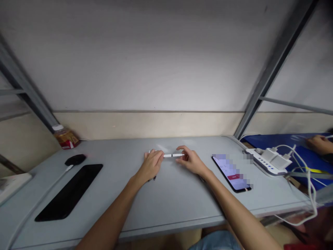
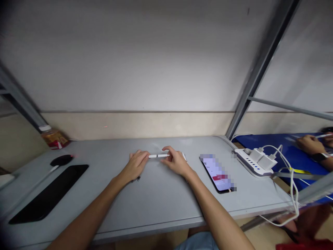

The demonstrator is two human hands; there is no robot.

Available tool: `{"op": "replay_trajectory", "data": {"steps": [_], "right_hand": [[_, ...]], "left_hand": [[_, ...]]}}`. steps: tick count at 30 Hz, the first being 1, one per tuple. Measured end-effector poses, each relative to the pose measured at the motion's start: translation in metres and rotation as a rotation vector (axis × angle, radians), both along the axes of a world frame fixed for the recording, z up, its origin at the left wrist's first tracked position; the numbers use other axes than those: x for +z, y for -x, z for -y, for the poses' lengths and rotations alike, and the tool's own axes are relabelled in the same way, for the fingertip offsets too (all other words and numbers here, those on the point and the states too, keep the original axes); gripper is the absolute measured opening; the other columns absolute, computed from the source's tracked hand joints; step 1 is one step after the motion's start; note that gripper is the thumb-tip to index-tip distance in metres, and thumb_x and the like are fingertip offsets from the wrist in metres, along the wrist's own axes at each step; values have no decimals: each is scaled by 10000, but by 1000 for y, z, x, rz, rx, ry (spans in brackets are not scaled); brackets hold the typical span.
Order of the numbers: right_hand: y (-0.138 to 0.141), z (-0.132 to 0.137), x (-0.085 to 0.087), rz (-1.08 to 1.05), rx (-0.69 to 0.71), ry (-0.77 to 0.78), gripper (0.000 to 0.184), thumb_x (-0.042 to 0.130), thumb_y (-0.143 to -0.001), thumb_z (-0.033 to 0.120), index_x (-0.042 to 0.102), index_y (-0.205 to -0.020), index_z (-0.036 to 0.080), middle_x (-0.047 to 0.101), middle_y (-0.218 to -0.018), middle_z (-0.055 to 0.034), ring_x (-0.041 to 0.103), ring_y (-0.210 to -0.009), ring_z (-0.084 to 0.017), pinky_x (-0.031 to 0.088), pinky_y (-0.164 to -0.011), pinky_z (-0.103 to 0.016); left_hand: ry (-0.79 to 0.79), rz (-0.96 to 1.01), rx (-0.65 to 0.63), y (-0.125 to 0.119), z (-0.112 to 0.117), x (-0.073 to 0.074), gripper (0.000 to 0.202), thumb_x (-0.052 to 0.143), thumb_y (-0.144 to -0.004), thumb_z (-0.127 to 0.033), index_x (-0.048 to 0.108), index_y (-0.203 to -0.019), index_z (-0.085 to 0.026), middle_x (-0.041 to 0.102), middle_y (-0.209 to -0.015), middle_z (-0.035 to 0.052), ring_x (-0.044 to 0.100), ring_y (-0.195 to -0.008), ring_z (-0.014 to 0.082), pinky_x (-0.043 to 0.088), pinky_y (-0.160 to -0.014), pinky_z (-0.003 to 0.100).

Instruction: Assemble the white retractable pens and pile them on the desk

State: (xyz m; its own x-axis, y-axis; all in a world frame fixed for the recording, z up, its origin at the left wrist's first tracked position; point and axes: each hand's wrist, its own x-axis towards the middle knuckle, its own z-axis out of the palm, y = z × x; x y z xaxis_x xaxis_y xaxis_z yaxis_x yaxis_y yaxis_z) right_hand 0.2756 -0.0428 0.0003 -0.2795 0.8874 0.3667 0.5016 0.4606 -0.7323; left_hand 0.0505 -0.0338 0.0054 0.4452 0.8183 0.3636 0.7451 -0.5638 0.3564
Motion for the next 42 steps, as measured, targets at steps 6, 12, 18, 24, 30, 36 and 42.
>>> {"op": "replay_trajectory", "data": {"steps": [6,12,18,24,30,36,42], "right_hand": [[2,2,3,1,-41,61,339,441,-929,443,632,-856,172,572,-583,14,485,-525,-115,367,-552,-225],[1,3,5,-21,-25,-15,247,533,-891,411,616,-979,196,572,-617,29,500,-545,-115,370,-560,-219],[2,0,0,3,-76,6,291,521,-894,452,613,-1001,198,569,-610,29,500,-543,-121,359,-548,-218],[2,2,0,114,-78,-21,311,450,-934,423,626,-809,199,552,-589,14,469,-529,-118,338,-554,-226],[3,4,4,72,-42,-48,246,545,-882,424,598,-1003,216,601,-697,16,501,-596,-122,325,-573,-216],[7,1,1,-11,-75,59,411,415,-926,478,527,-668,178,482,-564,24,379,-524,-103,260,-524,-230],[7,-1,1,-450,159,523,413,499,-854,529,462,-625,187,364,-485,61,285,-419,-81,223,-432,-240]], "left_hand": [[51,17,0,0,-1,-1,343,250,-989,-340,524,-825,-215,565,-804,5,469,-851,188,309,-832,354],[77,68,40,-1,0,1,339,270,-978,-347,534,-810,-218,534,-772,1,481,-842,189,340,-833,356],[103,90,30,-1,-2,-1,356,253,-981,-357,521,-796,-213,522,-771,1,486,-846,189,351,-867,378],[107,76,10,2,-4,-2,347,277,-977,-356,534,-791,-216,514,-754,0,494,-824,190,363,-847,366],[96,60,-8,3,-7,-6,330,287,-977,-345,534,-802,-211,520,-780,3,486,-825,186,354,-839,354],[-7,14,-41,2,-7,-8,275,306,-975,-264,526,-825,-199,546,-779,4,481,-810,176,323,-820,337],[-266,-123,2,1,-3,-2,252,352,-926,-120,523,-753,-185,588,-746,32,469,-789,195,278,-723,338]]}}
